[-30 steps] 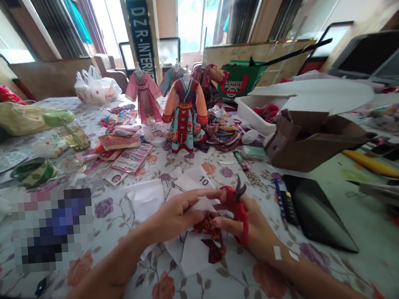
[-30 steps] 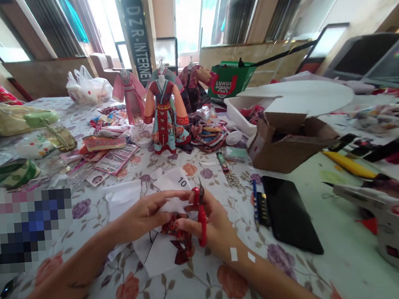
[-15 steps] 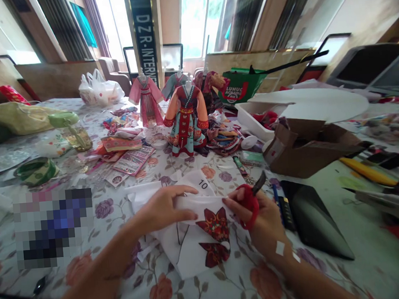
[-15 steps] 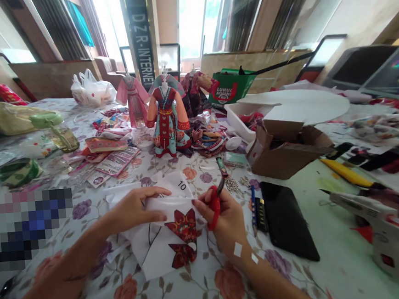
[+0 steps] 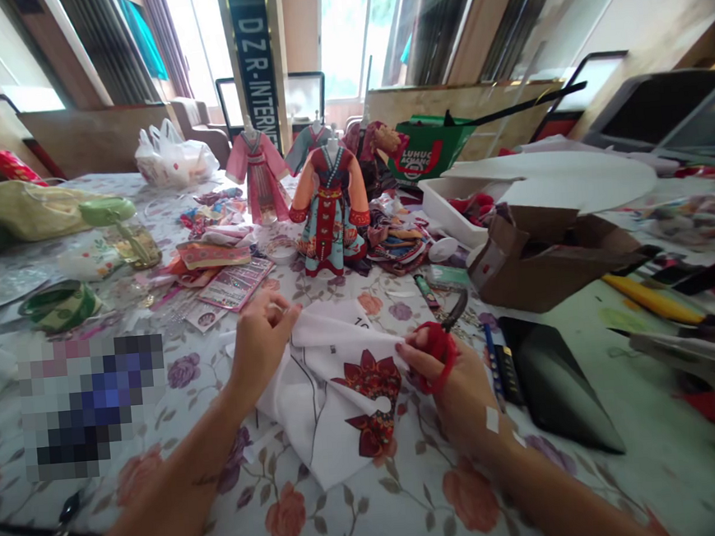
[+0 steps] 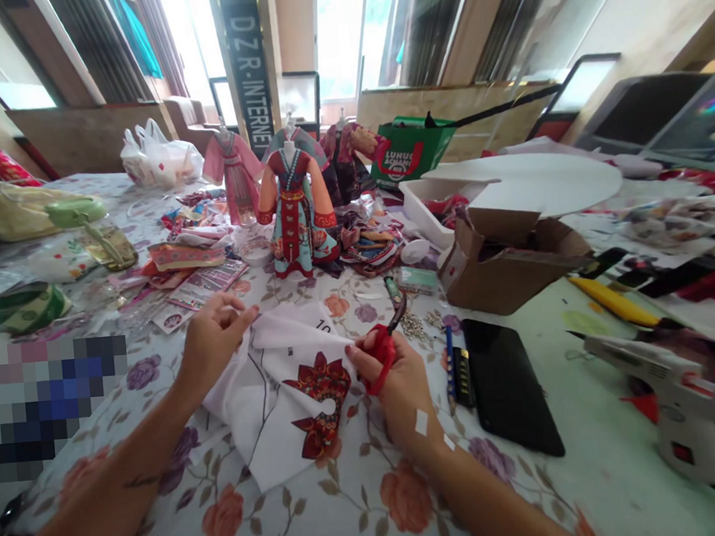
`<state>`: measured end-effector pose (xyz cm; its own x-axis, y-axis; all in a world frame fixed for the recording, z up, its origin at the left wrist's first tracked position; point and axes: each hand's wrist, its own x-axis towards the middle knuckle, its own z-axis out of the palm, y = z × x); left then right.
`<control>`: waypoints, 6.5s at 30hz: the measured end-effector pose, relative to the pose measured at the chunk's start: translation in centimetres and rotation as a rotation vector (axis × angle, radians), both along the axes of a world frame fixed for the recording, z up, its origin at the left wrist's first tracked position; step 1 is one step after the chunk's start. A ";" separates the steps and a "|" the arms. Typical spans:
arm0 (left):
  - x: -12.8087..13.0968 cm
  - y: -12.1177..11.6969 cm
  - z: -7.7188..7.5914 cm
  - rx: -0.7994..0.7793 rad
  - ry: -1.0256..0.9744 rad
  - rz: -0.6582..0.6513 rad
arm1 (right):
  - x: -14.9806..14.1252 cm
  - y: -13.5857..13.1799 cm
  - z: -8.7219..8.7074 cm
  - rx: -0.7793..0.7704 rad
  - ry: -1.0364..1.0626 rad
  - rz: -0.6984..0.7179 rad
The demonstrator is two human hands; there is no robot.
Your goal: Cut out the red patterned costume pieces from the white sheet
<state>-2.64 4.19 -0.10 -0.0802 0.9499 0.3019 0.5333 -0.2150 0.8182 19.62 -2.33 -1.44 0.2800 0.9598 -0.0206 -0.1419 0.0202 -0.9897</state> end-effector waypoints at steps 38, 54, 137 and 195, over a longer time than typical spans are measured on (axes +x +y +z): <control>1.5 -1.6 0.0 -0.800 -1.133 -0.591 | -2.6 0.7 1.9 0.170 -0.228 0.022; 1.6 -1.9 0.0 -0.572 -0.848 -0.483 | -3.9 1.2 0.1 0.155 -0.211 0.024; 1.2 -2.5 1.3 -0.375 -0.588 -0.484 | -2.4 -1.7 0.7 -0.325 0.115 0.598; 0.8 -2.3 1.1 -0.454 -0.609 -0.565 | -2.3 -1.4 0.6 -0.327 -0.144 0.579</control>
<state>-1.81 1.94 1.03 0.4053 0.9129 -0.0481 -0.0989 0.0961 0.9904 17.32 -3.71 -0.81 -0.2556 0.9065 -0.3359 0.0942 -0.3224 -0.9419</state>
